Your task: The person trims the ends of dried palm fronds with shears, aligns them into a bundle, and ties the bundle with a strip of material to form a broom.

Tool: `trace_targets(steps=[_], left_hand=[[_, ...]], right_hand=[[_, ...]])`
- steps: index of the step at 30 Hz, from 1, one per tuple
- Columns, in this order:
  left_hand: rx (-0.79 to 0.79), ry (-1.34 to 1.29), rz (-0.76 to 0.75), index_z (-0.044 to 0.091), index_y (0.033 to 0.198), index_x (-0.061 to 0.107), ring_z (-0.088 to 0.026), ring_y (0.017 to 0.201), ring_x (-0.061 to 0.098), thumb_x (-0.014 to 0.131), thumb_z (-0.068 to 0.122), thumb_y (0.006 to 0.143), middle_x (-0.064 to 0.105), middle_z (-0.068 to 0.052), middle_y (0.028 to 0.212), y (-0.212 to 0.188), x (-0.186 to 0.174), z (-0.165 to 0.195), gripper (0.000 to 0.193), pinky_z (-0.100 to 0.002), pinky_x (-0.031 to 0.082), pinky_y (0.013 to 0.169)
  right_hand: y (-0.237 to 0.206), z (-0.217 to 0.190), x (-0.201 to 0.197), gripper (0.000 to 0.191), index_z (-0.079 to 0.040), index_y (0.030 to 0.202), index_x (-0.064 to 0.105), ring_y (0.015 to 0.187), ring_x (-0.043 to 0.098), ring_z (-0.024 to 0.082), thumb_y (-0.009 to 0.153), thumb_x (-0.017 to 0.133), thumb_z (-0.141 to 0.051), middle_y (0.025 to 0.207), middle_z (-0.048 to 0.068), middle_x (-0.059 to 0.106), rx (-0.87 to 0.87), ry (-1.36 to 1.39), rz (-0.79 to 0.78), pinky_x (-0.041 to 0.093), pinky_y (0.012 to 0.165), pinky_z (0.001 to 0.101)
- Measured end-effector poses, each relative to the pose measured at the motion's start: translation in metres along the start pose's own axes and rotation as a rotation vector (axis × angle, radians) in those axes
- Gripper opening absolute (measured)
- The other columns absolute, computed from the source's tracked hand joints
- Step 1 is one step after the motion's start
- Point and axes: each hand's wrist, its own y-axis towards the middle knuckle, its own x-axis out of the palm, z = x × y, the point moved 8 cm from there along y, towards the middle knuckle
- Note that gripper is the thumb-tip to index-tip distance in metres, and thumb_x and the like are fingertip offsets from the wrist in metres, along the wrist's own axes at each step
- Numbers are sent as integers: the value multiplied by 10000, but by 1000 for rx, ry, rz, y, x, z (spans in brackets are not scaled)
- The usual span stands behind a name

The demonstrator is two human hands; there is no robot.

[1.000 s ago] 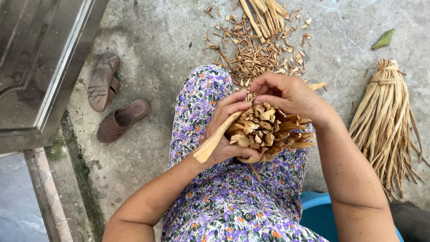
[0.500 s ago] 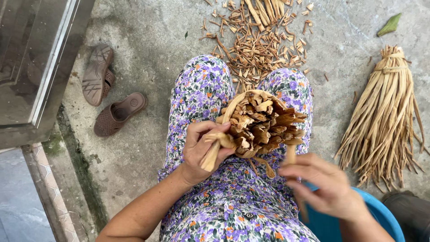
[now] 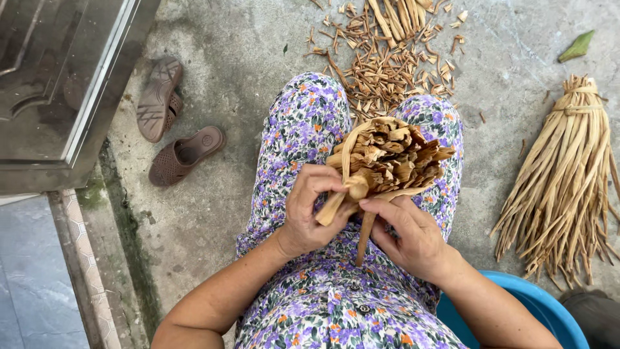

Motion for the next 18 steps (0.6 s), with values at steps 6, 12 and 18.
trace_targets(steps=[6,12,18], left_hand=[[63,-50,9,137,1186,618,-204,1037,617,900,121,833,510,-86,1180,-4,10,4,452,-305,580,864],[32,-6,84,131,1031,695,-125,897,590,923,186,800,538,-21,1005,-4,18,-4,329,-265,533,742],[-69,-144,-5,102,1049,702,-108,842,665,881,146,854,660,-29,949,-1,25,-15,268,-245,557,714]], right_hand=[[-7,6,-5,405,-53,1209,650,919,730,222,832,798,-31,1044,104,710,14,54,60,589,768,323],[-24,-12,-19,345,-99,1068,850,685,614,152,762,962,-214,841,14,635,-35,-104,88,477,571,319],[-2,-23,-9,319,-36,1054,759,788,694,221,772,874,-132,946,101,676,-94,-89,103,557,643,327]])
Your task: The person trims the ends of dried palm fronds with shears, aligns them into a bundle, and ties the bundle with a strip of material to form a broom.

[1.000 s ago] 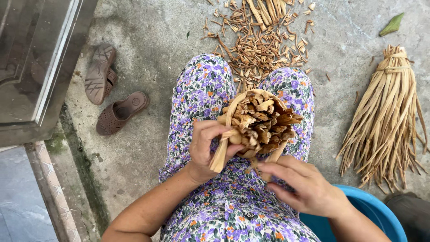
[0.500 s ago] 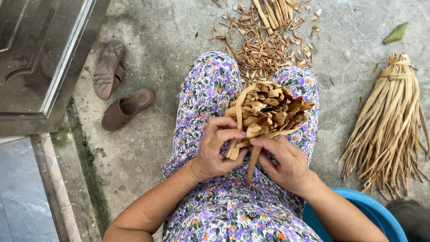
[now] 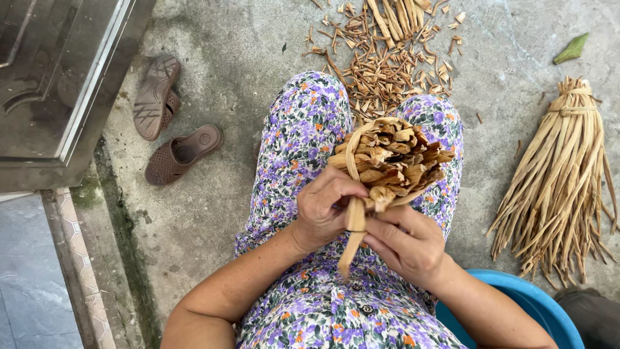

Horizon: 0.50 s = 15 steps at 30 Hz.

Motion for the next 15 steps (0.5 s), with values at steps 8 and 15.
trace_targets(steps=[8,15], left_hand=[[3,-86,-27,33,1242,666,-238,1087,734,734,110,956,728,-119,1209,-12,-14,7,305,-334,596,971],[111,-48,-170,-9,1269,571,-300,1144,709,709,138,881,677,-187,1238,-12,-26,32,437,-385,582,1004]], right_hand=[[25,6,3,289,-31,1106,684,866,733,219,854,823,-8,1005,117,724,142,10,62,575,720,316],[16,3,14,337,-42,1127,653,897,694,265,825,760,62,1037,135,677,35,-34,16,571,720,325]])
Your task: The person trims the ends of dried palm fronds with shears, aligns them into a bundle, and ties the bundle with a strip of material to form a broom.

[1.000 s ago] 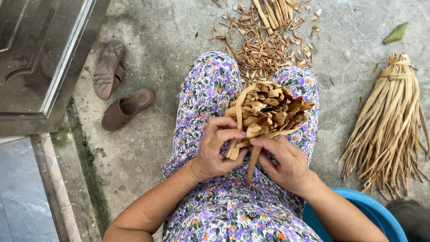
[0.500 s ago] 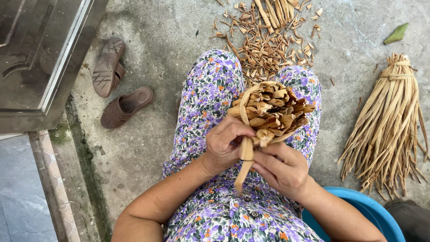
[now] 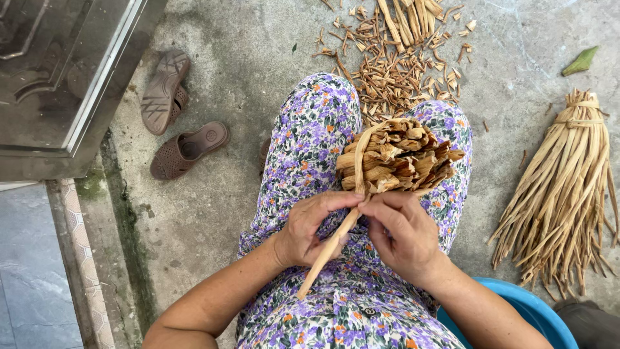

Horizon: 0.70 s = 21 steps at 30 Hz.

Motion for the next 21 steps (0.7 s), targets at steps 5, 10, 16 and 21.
trace_targets(steps=[5,10,16,21], left_hand=[[-99,106,-8,16,1165,632,-225,1047,758,720,204,1017,730,-126,1163,2,7,-5,255,-303,622,895],[-347,-193,17,-11,1131,691,-164,799,699,606,155,1076,709,-77,968,-2,15,-30,194,-278,583,705],[-537,-633,211,49,1049,665,-116,752,727,530,208,1096,738,-32,850,-2,9,-72,213,-271,633,705],[-678,-700,294,37,1025,725,-100,695,674,605,190,1060,728,-21,818,-10,19,-100,198,-252,567,636]], right_hand=[[-13,10,7,476,-71,1169,547,948,662,279,815,865,-61,1067,128,647,-18,17,132,552,762,352],[-26,18,15,349,-122,1056,609,901,629,245,808,846,-56,1014,97,634,-81,-4,156,521,736,356],[-33,46,-5,204,-89,976,669,916,669,215,819,754,10,1057,72,675,84,330,70,559,769,334],[-13,23,-19,198,-92,1007,644,973,688,252,874,715,37,1129,97,669,-134,295,-1,578,834,358]])
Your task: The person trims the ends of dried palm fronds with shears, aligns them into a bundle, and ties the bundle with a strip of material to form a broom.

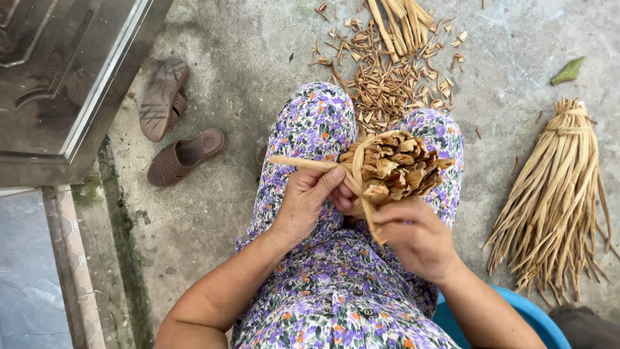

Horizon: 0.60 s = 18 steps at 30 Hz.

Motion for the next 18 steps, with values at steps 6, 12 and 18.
trace_targets(steps=[6,12,18], left_hand=[[-6,-11,73,16,1101,739,-74,749,640,680,186,1033,718,-10,872,9,5,-6,192,-232,533,656],[164,-157,-100,59,1150,694,-113,991,652,557,240,1092,708,-11,1069,-1,37,27,234,-294,538,929],[34,-698,-449,102,988,611,-134,838,605,517,276,1125,601,9,837,1,80,32,240,-343,524,1008]], right_hand=[[41,-27,16,163,-37,980,604,1128,723,373,866,718,-15,1257,122,687,-239,-107,-283,610,913,441],[18,21,6,192,-72,1083,511,964,783,276,961,645,-10,1030,90,756,25,303,-435,637,854,386],[-61,108,-10,115,-16,1078,561,697,639,140,1023,653,-58,779,54,645,110,884,-159,553,679,337]])
